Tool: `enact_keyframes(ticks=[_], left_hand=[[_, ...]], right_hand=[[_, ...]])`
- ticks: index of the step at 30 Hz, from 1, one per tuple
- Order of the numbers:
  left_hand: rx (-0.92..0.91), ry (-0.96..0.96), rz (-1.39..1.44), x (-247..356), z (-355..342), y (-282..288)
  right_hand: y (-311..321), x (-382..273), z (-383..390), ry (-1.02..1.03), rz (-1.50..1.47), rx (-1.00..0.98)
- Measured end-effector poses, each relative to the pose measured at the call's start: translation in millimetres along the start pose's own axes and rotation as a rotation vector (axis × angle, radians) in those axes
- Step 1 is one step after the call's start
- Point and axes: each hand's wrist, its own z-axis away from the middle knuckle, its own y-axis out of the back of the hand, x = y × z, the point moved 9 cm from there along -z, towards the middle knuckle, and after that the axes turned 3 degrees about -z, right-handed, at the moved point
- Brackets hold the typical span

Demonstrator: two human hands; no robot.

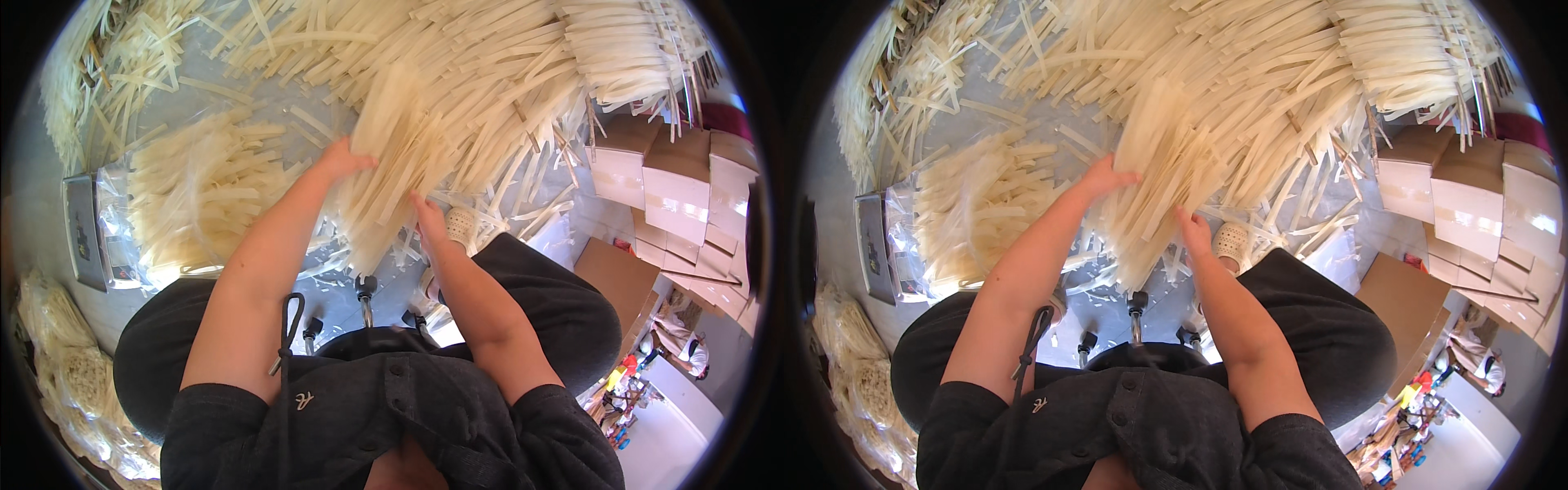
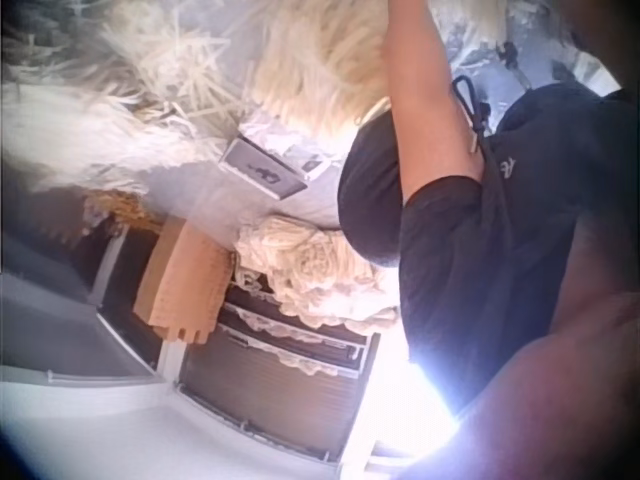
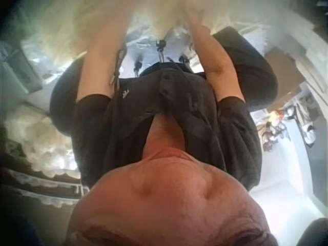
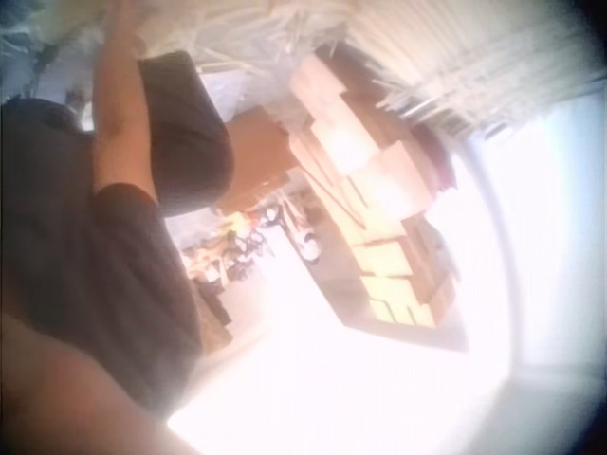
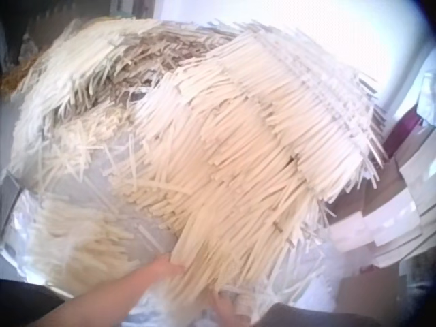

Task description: The person gathers bundles of dried noodles from the floor, weighs them on a scale, and places them into plastic bags.

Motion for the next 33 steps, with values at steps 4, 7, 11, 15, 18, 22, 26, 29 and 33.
enact_keyframes(ticks=[4,7,11,15,18,22,26,29,33], left_hand=[[-0.163,-0.016,0.023,-12.5,14.1,-38.5],[-0.243,0.036,-0.091,-7.3,34.1,-64.6],[-0.083,0.028,-0.477,8.8,48.0,-89.5],[-0.118,0.095,-0.489,14.1,50.8,-106.8],[-0.068,0.124,-0.406,33.1,68.8,-98.0],[-0.061,0.068,-0.438,31.6,63.2,-102.3],[-0.156,-0.07,-0.414,32.7,60.0,-110.9],[-0.252,0.05,-0.103,30.5,59.4,-108.2],[-0.293,0.114,0.26,21.2,50.9,-105.0]], right_hand=[[-24.8,-50.2,6.3,0.152,-0.316,-0.069],[-26.8,-88.3,20.2,0.183,-0.37,-0.122],[-35.3,-110.6,31.1,0.307,0.06,-0.044],[-55.6,-113.6,48.5,0.31,0.398,0.082],[-51.2,-106.4,39.5,0.415,0.531,0.128],[-43.5,-109.0,29.2,0.385,0.458,0.207],[-20.5,-100.4,24.3,0.439,0.227,0.166],[-13.3,-99.0,25.2,0.446,0.062,0.039],[-32.2,-112.0,61.4,0.428,-0.042,-0.083]])
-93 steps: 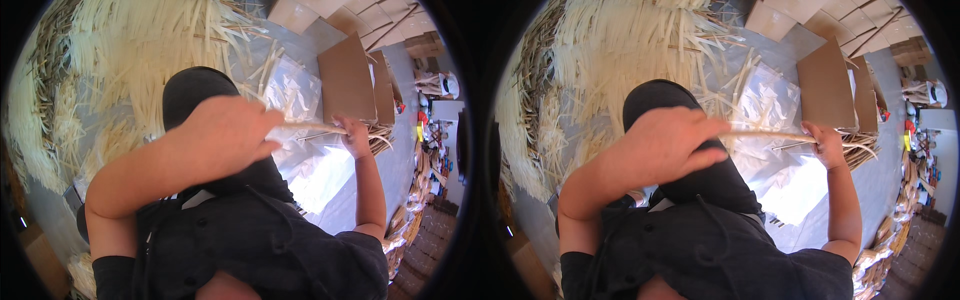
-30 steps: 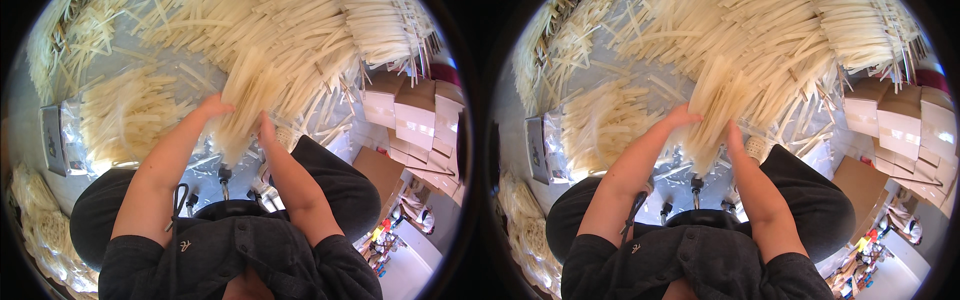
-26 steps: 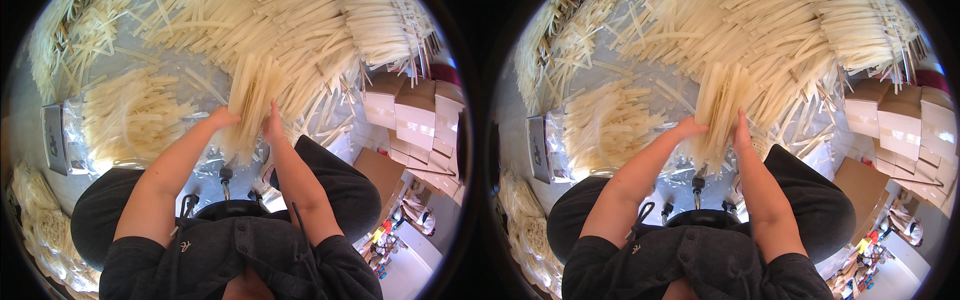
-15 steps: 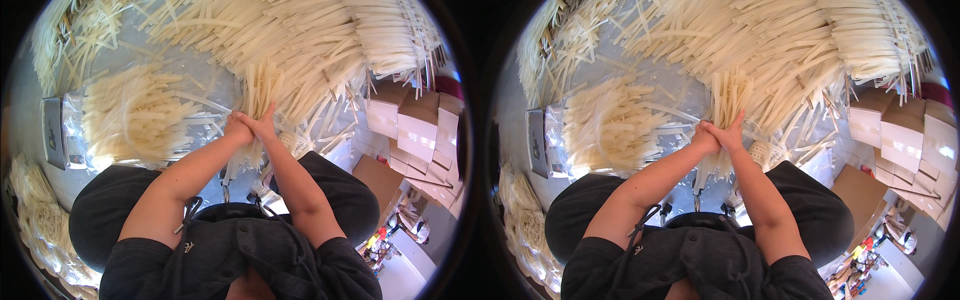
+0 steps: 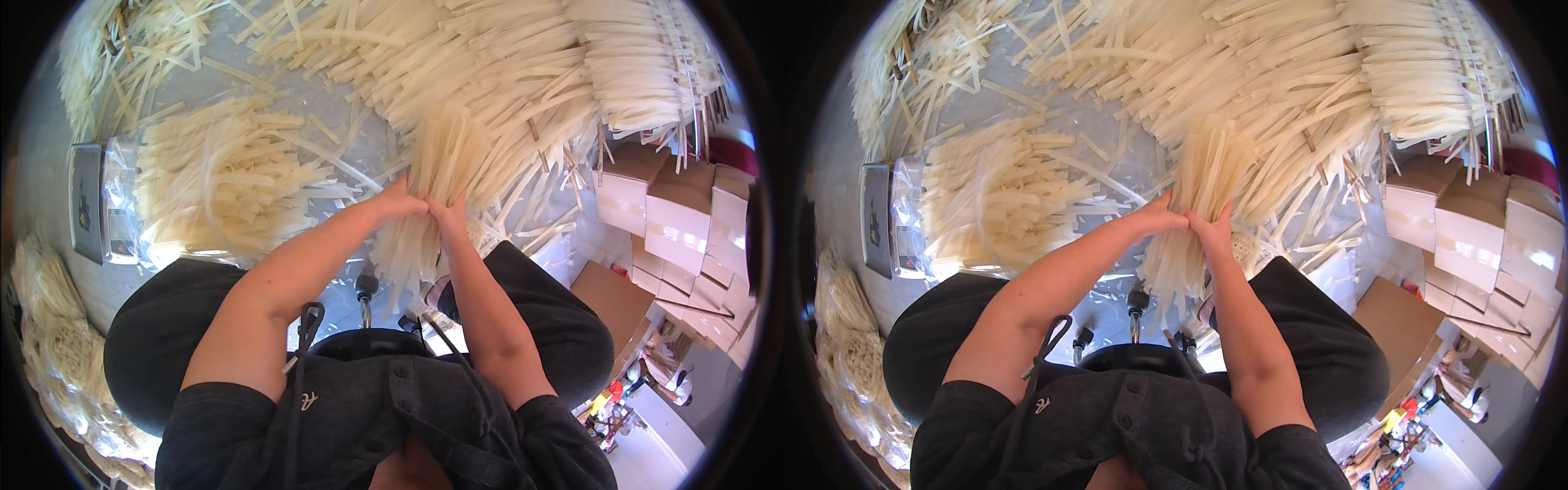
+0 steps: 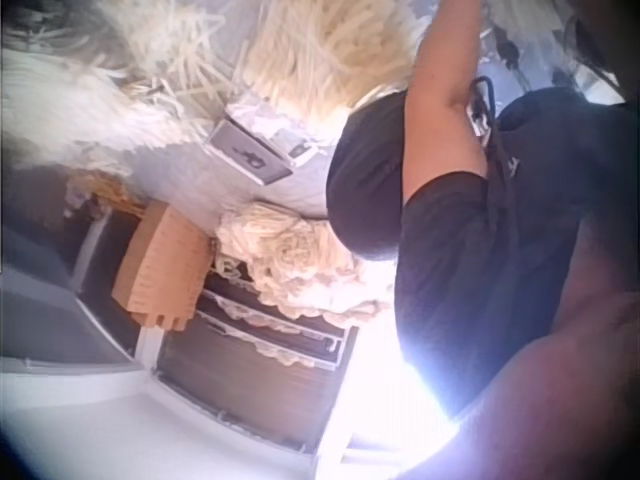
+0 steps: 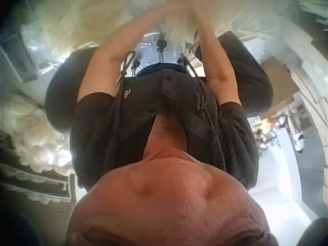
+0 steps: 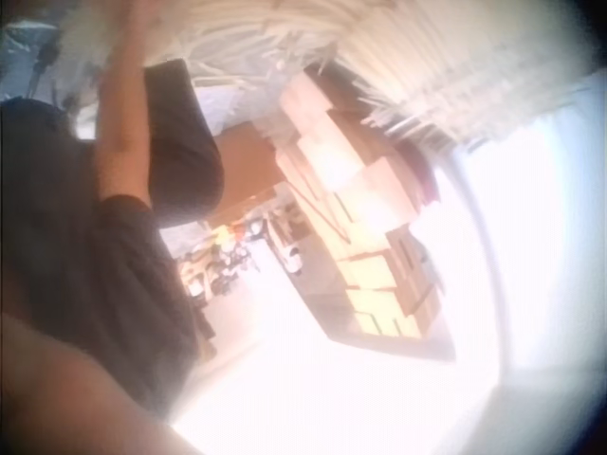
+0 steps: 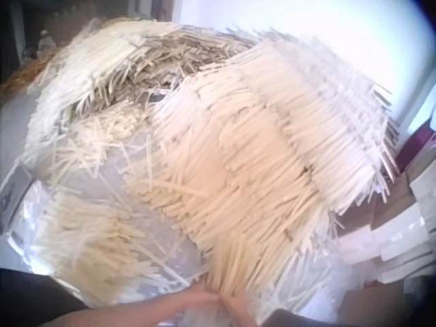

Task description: The person gathers bundles of dried noodles from the floor, weighs them on a scale, and places them into plastic bags.

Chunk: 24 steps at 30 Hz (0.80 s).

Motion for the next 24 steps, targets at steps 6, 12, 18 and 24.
enact_keyframes(ticks=[6,12,18,24], left_hand=[[-0.156,-0.043,0.236,89.0,100.9,37.5],[-0.143,-0.031,0.387,96.7,168.7,125.6],[0.103,-0.127,0.403,51.2,258.4,201.0],[0.952,-0.389,-0.97,-15.7,281.1,259.2]], right_hand=[[-54.8,-69.5,10.1,-0.018,0.078,-0.314],[-190.4,-182.7,49.5,0.361,0.42,-0.65],[-293.0,-165.7,74.1,0.463,0.623,-0.823],[-328.1,-73.8,74.0,0.406,0.808,-0.842]])
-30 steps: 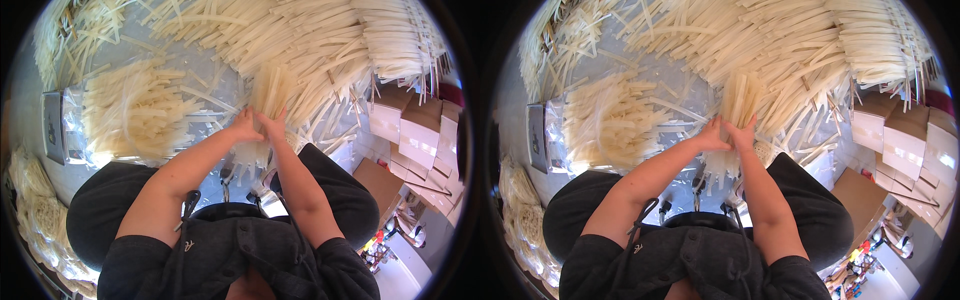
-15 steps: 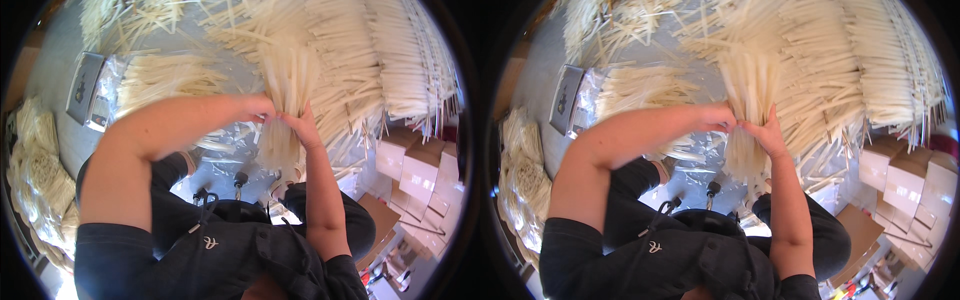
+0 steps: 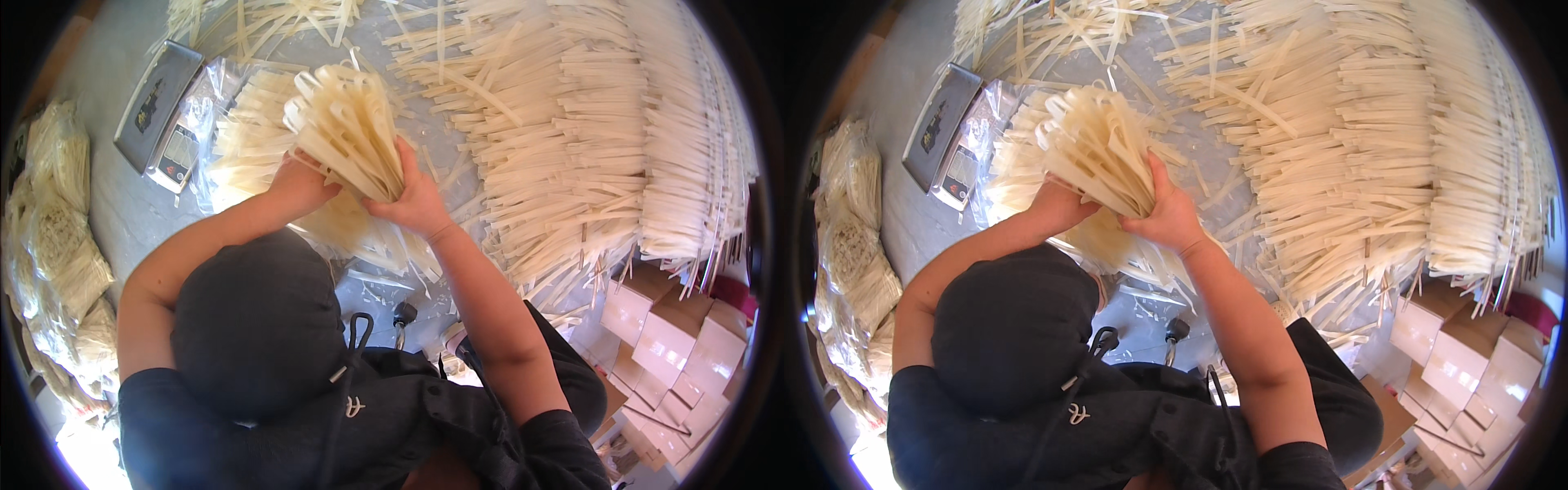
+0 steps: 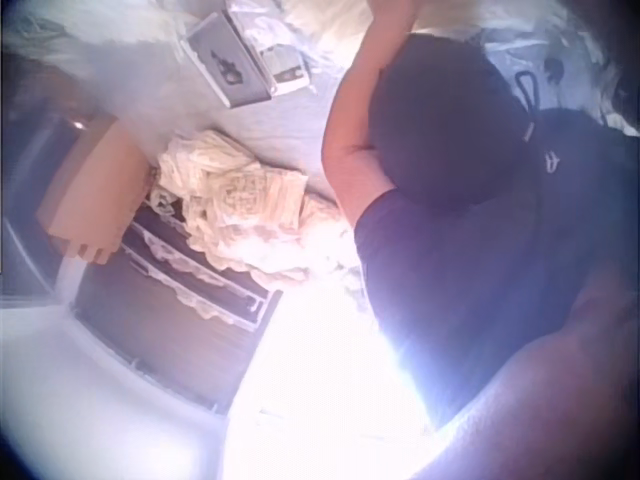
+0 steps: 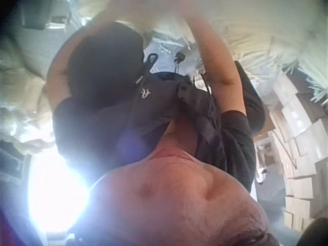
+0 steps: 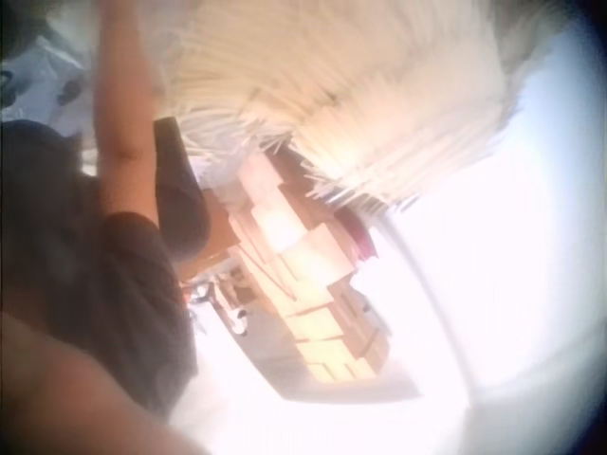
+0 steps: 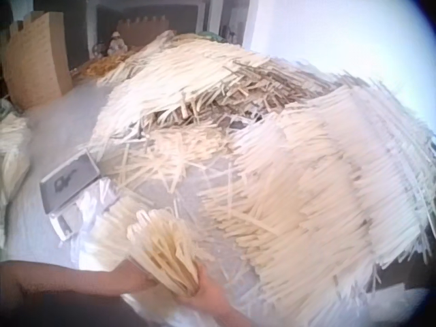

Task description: The person gathers bundles of dried noodles from the floor, weighs them on a scale, and places them into plastic bags.

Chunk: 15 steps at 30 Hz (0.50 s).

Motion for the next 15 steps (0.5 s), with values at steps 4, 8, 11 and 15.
enact_keyframes(ticks=[4,8,11,15], left_hand=[[0.21,0.18,0.263,-69.5,13.1,-34.5],[0.02,0.926,1.207,-131.7,35.6,-49.6],[0.178,0.932,1.418,-178.3,55.4,-49.7],[0.359,0.859,1.091,-131.8,35.3,22.9]], right_hand=[[-21.8,15.7,-9.2,0.023,0.061,-0.008],[-25.1,13.6,-10.6,0.112,0.155,0.041],[-50.1,10.7,-15.8,0.079,0.385,-0.1],[-59.9,16.1,-9.1,0.123,0.452,-0.093]])
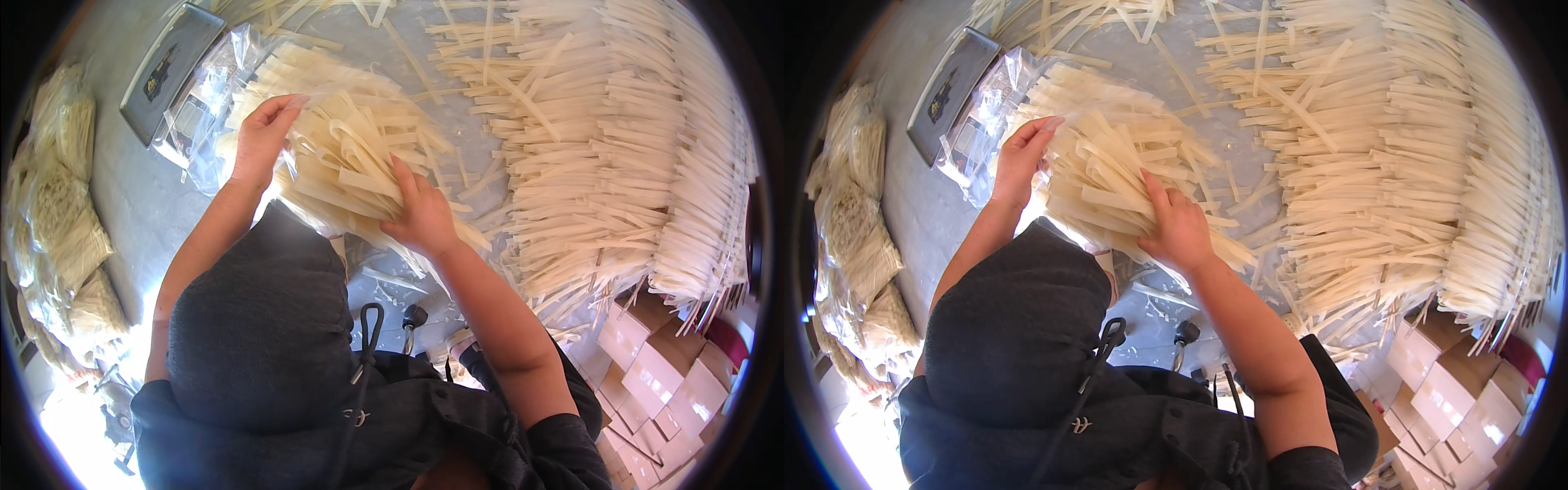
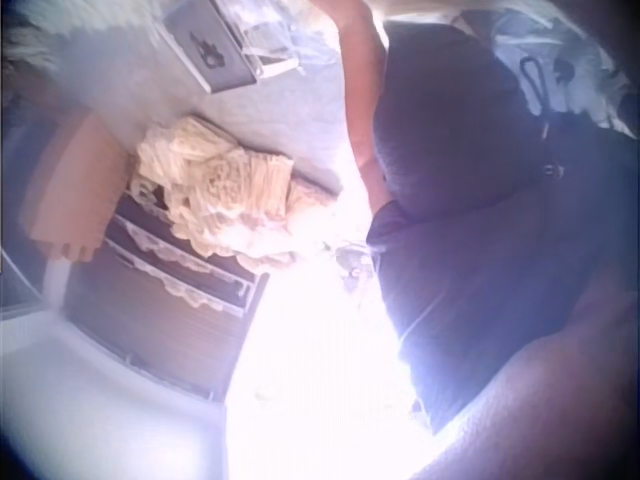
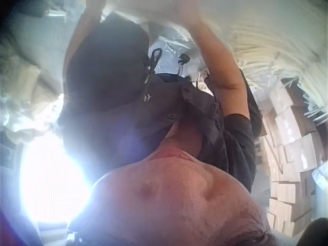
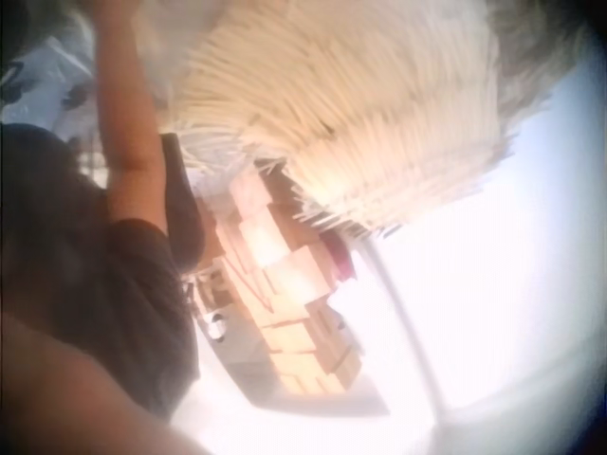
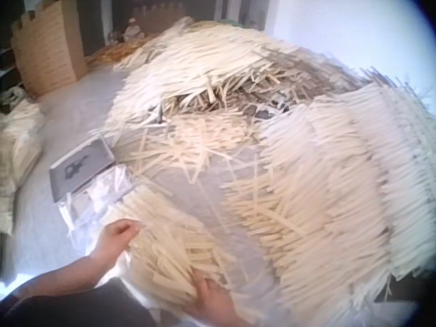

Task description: The person gathers bundles of dried noodles from the floor, weighs them on a scale, and places them into plastic bags.

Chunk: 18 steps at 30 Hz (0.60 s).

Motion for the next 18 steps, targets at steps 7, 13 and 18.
enact_keyframes(ticks=[7,13,18], left_hand=[[-0.104,-0.097,-0.244,-0.6,-28.1,-6.8],[-0.169,-0.379,-0.224,51.6,7.2,-40.0],[-0.092,-0.565,-0.589,81.6,56.2,-25.5]], right_hand=[[-15.5,-9.0,15.6,0.129,0.126,-0.02],[-15.4,-4.9,14.2,0.117,0.124,-0.04],[-13.7,2.1,10.5,0.083,0.064,-0.011]])
